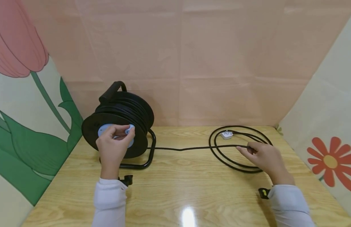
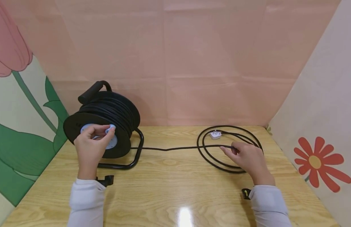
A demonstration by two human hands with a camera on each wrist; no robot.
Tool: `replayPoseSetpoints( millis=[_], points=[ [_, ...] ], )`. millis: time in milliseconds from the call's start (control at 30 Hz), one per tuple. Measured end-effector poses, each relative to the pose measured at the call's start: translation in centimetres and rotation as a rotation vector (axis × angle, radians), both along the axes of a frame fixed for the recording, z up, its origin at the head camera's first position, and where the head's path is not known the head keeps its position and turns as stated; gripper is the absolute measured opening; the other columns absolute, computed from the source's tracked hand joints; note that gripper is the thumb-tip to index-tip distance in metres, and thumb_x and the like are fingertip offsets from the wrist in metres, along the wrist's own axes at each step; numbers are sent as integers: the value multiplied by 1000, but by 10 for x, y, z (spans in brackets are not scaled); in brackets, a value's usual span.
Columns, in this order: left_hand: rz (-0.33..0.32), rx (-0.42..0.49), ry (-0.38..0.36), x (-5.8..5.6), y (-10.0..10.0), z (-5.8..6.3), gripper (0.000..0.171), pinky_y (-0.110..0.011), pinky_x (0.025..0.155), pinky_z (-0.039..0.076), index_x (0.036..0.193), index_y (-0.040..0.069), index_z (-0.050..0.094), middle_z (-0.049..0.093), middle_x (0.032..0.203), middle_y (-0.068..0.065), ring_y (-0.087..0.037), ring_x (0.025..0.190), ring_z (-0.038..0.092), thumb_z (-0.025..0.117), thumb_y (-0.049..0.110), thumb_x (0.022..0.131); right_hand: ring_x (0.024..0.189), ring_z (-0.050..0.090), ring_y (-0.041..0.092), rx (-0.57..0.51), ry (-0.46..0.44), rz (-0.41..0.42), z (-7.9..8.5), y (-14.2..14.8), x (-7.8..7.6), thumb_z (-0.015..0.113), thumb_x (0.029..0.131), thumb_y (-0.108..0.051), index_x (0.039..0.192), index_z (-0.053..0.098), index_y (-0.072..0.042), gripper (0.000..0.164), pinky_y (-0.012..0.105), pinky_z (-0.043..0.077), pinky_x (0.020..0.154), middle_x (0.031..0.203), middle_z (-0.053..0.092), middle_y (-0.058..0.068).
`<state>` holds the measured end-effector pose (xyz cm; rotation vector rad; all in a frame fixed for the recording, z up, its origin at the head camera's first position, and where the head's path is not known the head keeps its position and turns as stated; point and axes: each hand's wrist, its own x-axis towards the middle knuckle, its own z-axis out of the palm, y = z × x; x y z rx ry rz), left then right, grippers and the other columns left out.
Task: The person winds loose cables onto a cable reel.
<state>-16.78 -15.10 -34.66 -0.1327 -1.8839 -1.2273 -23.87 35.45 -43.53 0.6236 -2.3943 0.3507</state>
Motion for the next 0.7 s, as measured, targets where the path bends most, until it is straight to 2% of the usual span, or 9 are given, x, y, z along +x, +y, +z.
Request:
replayPoseSetpoints(
  millis=[200,433,567,700],
  points=[
    [62,-94,-61,6,3,7,18,-15,61,55,92,10,79,73,81,2,-6,67,68,81,27,86,48,31,2,-6,-54,3,-1,-2,1,76,88,-36,67,43,-31,40,25,25,47,58,37,-17],
    [83,-99,-169,9,2,9,29,-15,62,55,95,13,80,74,83,3,-6,71,69,80,40,85,48,33,4,-9,-111,-13,-2,-5,1,75,89,-40,67,44,-30,40,26,27,47,57,38,-16],
    [80,-110,-251,12,4,11,33,-18,62,56,95,13,79,74,84,3,-7,73,70,78,45,86,47,31,4,2,-104,2,-3,-8,0,77,89,-40,66,43,-29,42,25,27,47,56,35,-15],
    [70,-132,-330,15,7,14,34,-28,63,58,94,13,79,74,84,1,-11,74,70,77,46,86,47,30,3,16,-65,40,-5,-12,-1,79,86,-38,65,42,-30,43,25,26,47,56,32,-17]
  ],
)
